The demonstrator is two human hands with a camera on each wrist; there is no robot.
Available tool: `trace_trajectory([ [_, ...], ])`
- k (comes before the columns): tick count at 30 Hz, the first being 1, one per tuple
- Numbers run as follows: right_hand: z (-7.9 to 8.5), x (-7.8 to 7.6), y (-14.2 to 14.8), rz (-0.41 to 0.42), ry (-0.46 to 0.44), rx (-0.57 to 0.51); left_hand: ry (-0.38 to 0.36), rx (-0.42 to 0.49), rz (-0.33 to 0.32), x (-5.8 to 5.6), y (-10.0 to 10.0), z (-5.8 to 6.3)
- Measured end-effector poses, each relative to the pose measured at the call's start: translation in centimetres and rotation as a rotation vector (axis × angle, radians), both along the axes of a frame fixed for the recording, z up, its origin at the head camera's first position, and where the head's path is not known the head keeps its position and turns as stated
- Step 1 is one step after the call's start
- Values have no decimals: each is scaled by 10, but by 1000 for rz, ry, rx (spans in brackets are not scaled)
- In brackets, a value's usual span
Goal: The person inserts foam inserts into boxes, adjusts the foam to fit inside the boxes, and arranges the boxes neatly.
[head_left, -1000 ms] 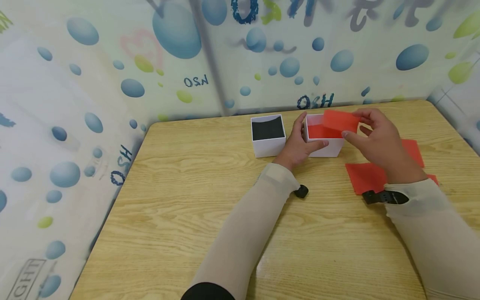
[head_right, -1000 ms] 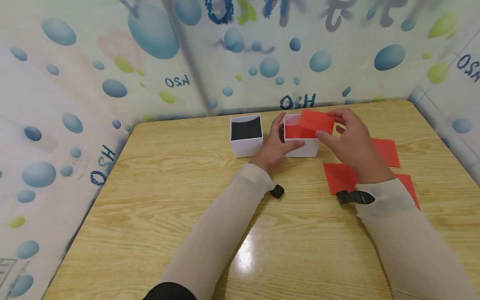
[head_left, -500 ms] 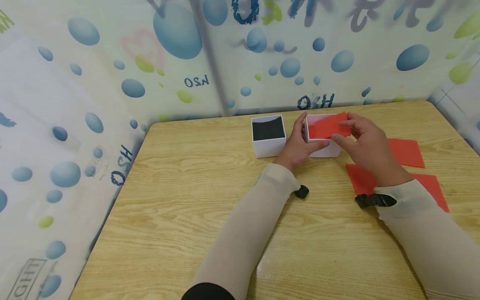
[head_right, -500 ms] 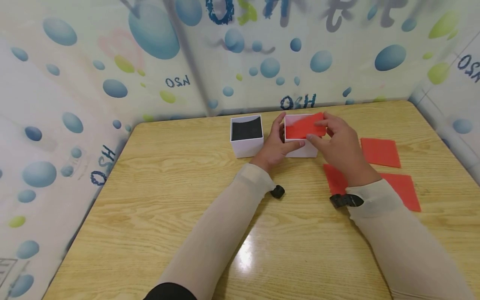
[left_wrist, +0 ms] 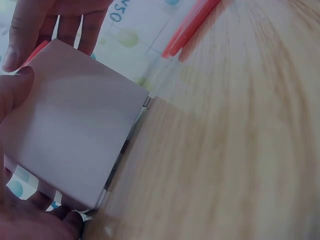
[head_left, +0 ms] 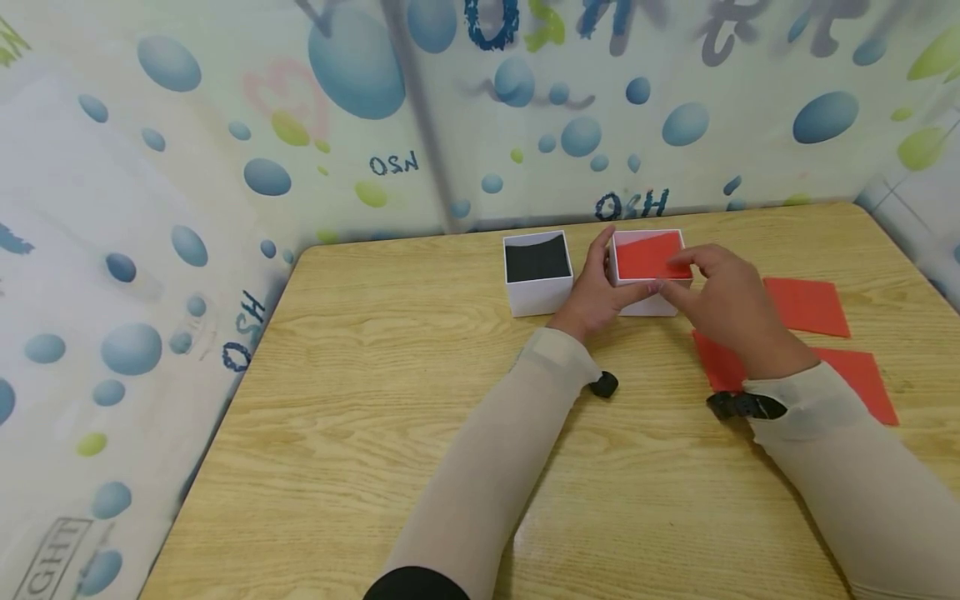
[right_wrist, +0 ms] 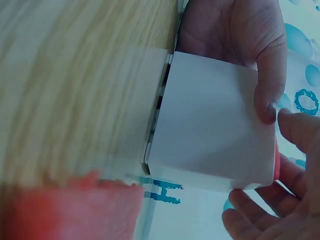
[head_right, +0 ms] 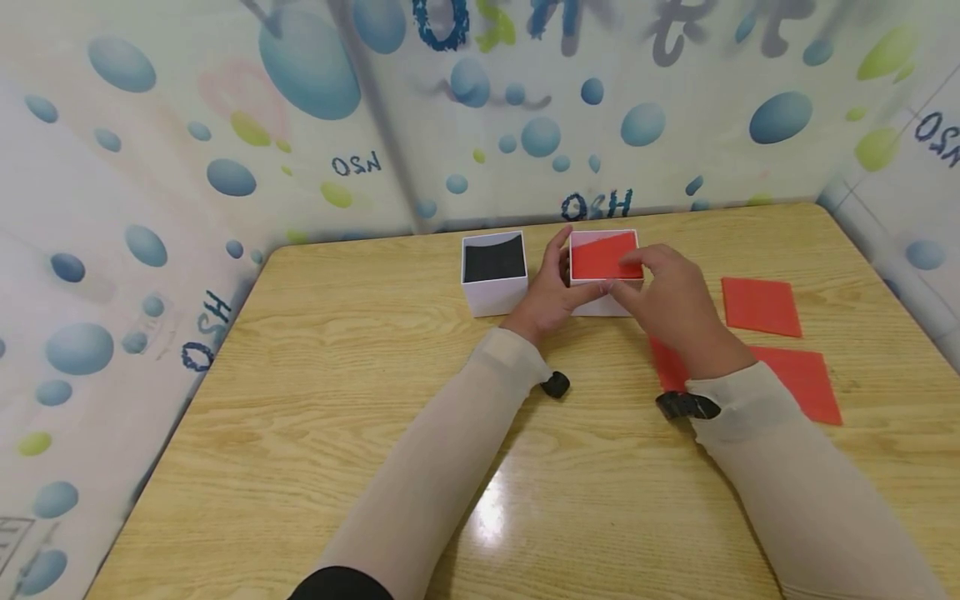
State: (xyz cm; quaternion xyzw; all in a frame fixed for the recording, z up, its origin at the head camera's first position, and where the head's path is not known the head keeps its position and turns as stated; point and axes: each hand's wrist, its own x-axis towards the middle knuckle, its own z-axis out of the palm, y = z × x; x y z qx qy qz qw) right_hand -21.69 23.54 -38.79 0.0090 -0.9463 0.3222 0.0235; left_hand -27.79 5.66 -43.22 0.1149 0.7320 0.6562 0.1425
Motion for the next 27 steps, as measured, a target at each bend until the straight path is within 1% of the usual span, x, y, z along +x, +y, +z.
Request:
trace_trajectory([
  [5, 4, 3, -3, 103, -11, 114, 4, -47, 8, 0, -1, 0],
  [8, 7, 6, -6, 133, 57, 164, 0, -57, 11, 0, -1, 0],
  [11, 10, 10, -10, 130, 146, 211, 4, -52, 11, -1, 0, 0],
  [13, 11, 12, -13, 127, 172, 239, 5, -46, 11, -1, 0, 0],
  [19, 13, 13, -18, 156, 109, 306, -7, -9, 8, 0, 0, -1],
  [27, 15, 13, -21, 186, 64, 330, -4, 14, 7, 0, 0, -1],
])
